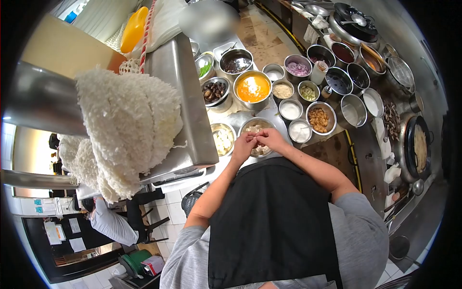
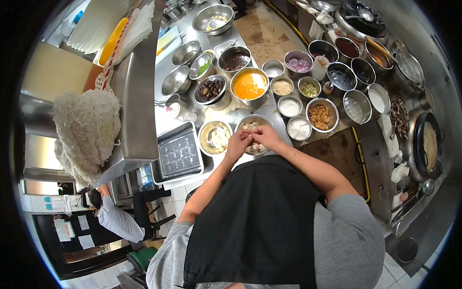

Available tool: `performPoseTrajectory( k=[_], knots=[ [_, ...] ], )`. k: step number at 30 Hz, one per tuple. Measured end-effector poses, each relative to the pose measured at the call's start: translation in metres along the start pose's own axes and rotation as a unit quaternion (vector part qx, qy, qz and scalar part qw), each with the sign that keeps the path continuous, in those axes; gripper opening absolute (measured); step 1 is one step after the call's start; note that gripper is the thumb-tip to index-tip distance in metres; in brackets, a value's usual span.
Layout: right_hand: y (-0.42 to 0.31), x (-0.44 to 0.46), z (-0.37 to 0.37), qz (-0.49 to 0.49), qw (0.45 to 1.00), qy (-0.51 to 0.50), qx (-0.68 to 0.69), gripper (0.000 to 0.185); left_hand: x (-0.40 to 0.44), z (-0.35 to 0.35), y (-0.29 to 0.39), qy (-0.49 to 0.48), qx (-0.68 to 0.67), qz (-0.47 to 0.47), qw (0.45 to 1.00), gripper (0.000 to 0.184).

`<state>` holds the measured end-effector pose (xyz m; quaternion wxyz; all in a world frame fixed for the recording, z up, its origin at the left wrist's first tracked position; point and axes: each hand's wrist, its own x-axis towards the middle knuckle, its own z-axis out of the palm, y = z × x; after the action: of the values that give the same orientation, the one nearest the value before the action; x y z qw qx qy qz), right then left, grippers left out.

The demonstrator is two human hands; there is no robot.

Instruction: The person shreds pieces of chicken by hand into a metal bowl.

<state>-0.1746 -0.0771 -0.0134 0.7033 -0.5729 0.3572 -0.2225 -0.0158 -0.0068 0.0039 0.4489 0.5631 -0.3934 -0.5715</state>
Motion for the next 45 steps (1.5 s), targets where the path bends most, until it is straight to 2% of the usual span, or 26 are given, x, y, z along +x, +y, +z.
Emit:
performPoseTrajectory(
  k=[2, 5, 6, 12, 14, 21, 31, 38, 45],
  knots=[
    [-0.001, -0.002, 0.0, -0.02, 0.998, 0.014, -0.049, 0.015, -0.004, 0.004, 0.01, 0.058, 0.121, -0.003, 0.991, 0.019],
    [-0.016, -0.009, 0.0, -0.061, 0.986, 0.042, -0.149, 0.016, -0.003, 0.002, 0.008, 0.082, 0.201, 0.033, 0.976, 0.02],
    [-0.019, -0.01, 0.0, -0.081, 0.975, 0.056, -0.2, 0.018, -0.004, 0.003, 0.011, 0.081, 0.202, 0.033, 0.976, 0.02],
    [-0.022, -0.012, 0.0, -0.148, 0.957, 0.067, -0.241, 0.018, -0.003, 0.002, 0.01, 0.101, 0.19, 0.014, 0.977, 0.021],
    [-0.03, -0.017, -0.001, -0.145, 0.955, 0.057, -0.252, 0.018, -0.006, 0.002, 0.014, 0.103, 0.235, 0.024, 0.966, 0.02],
    [-0.032, -0.016, -0.003, -0.172, 0.943, 0.045, -0.28, 0.021, -0.01, 0.006, 0.02, 0.119, 0.232, 0.038, 0.965, 0.019],
    [-0.029, -0.011, -0.003, -0.167, 0.946, 0.068, -0.27, 0.021, -0.009, 0.006, 0.015, 0.119, 0.205, 0.057, 0.97, 0.018],
    [-0.033, -0.015, -0.005, -0.162, 0.947, 0.042, -0.274, 0.022, -0.013, 0.008, 0.019, 0.115, 0.217, 0.062, 0.967, 0.019],
    [-0.03, -0.013, 0.0, -0.182, 0.937, 0.065, -0.29, 0.022, -0.013, 0.009, 0.009, 0.119, 0.206, 0.069, 0.969, 0.019]
  ],
)
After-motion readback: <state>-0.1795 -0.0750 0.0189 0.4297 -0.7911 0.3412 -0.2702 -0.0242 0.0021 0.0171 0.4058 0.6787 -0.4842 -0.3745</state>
